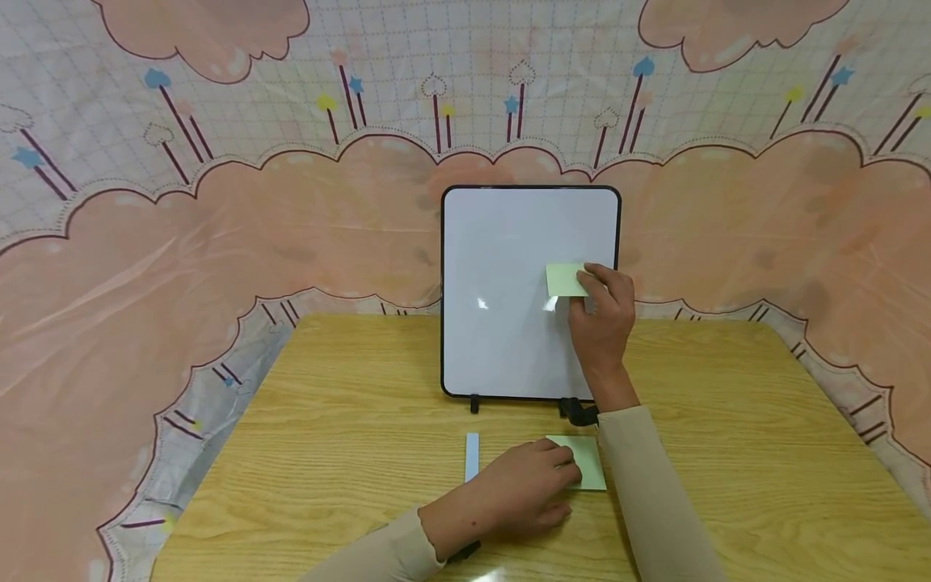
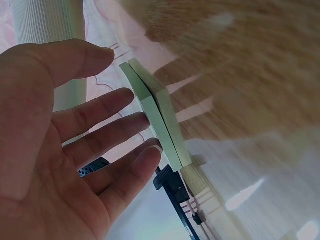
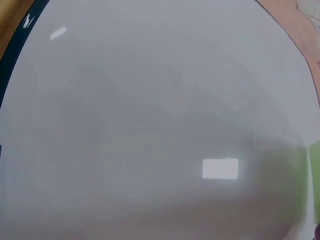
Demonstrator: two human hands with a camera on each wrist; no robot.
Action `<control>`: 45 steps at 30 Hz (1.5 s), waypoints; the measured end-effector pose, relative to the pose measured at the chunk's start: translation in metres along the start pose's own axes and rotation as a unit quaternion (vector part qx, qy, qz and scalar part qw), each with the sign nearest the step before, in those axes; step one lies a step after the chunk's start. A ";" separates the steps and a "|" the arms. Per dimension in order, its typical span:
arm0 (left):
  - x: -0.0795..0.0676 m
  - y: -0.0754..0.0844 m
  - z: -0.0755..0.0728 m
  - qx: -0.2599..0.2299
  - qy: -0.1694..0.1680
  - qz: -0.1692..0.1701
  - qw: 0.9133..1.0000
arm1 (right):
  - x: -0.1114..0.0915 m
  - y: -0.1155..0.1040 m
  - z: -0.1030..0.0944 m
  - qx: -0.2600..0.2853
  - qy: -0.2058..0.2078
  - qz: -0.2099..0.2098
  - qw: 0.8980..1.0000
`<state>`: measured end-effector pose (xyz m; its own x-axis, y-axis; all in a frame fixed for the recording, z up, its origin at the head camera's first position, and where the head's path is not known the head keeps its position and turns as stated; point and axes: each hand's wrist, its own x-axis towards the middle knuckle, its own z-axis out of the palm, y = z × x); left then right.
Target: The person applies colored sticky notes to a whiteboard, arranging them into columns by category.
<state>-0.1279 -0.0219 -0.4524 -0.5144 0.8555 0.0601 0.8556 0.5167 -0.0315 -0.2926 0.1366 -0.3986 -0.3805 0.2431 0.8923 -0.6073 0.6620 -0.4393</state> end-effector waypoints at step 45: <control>-0.001 0.002 0.000 0.007 0.005 0.005 1.000 | -0.008 0.005 -0.002 0.004 -0.028 -0.004 1.000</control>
<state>-0.1252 -0.0218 -0.4521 -0.5054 0.8600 0.0701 0.8596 0.5089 -0.0459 -0.2911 0.1391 -0.4074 -0.4136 0.1978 0.8887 -0.6159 0.6581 -0.4331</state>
